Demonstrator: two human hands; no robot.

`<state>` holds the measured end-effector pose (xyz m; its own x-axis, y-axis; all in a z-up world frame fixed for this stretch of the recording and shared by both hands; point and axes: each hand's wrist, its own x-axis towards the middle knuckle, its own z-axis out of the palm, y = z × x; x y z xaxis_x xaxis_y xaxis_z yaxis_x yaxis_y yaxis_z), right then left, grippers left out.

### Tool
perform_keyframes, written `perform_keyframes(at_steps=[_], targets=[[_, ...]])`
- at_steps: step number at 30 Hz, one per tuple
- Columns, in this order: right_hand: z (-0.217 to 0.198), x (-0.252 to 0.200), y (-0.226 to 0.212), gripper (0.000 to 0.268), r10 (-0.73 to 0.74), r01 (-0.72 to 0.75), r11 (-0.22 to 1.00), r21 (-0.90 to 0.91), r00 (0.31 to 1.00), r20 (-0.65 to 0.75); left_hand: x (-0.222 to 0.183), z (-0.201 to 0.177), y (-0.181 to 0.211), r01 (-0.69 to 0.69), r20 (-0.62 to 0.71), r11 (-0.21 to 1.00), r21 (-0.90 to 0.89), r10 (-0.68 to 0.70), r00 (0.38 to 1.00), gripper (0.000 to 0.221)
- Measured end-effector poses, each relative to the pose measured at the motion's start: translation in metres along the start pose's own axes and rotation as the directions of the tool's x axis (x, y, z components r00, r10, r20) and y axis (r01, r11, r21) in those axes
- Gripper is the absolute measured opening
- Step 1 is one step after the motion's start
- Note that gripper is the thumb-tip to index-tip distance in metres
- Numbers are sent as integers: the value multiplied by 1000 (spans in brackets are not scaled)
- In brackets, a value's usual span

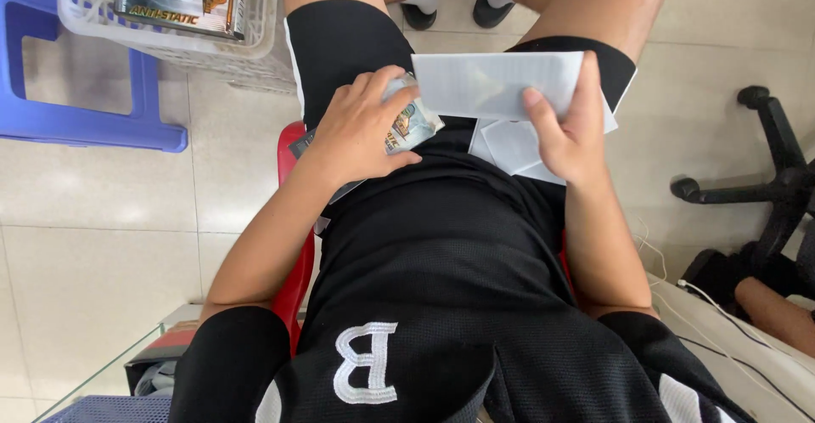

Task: The person removes a glass screen protector from a white paper sleeve, turns it over in their hands, and then slides it back into the sleeve and puts it into a cardboard retail box.

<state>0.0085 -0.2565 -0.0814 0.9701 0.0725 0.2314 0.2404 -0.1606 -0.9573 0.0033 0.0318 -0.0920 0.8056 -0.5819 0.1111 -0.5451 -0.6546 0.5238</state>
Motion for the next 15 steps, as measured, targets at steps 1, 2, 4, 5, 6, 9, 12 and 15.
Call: perform_keyframes(at_steps=[1,2,4,5,6,9,12,15], targets=[[1,-3,9,35,-44,49,995,-90,997,56,0,4,-1,64,-28,996,58,-63,998,80],[2,-6,17,31,-82,102,979,-177,990,116,-1,8,-2,129,-58,985,113,-123,991,86],[7,-10,25,28,-94,128,962,-241,985,146,-2,11,-1,172,-61,977,122,-166,984,87],[8,-11,28,26,-115,166,938,-304,977,179,-1,13,-1,213,-75,968,134,-204,976,87],[9,-13,27,26,-114,164,937,-307,978,176,-1,14,0,209,-73,969,133,-201,977,87],[10,-12,24,27,-152,217,912,-350,967,203,0,10,2,279,-45,940,197,-276,960,90],[3,-14,17,27,-152,226,904,-364,963,221,-3,5,7,239,-91,959,152,-228,969,104],[-10,-16,10,27,-157,235,889,-393,963,220,-7,-3,10,194,-205,973,127,-165,965,114]])
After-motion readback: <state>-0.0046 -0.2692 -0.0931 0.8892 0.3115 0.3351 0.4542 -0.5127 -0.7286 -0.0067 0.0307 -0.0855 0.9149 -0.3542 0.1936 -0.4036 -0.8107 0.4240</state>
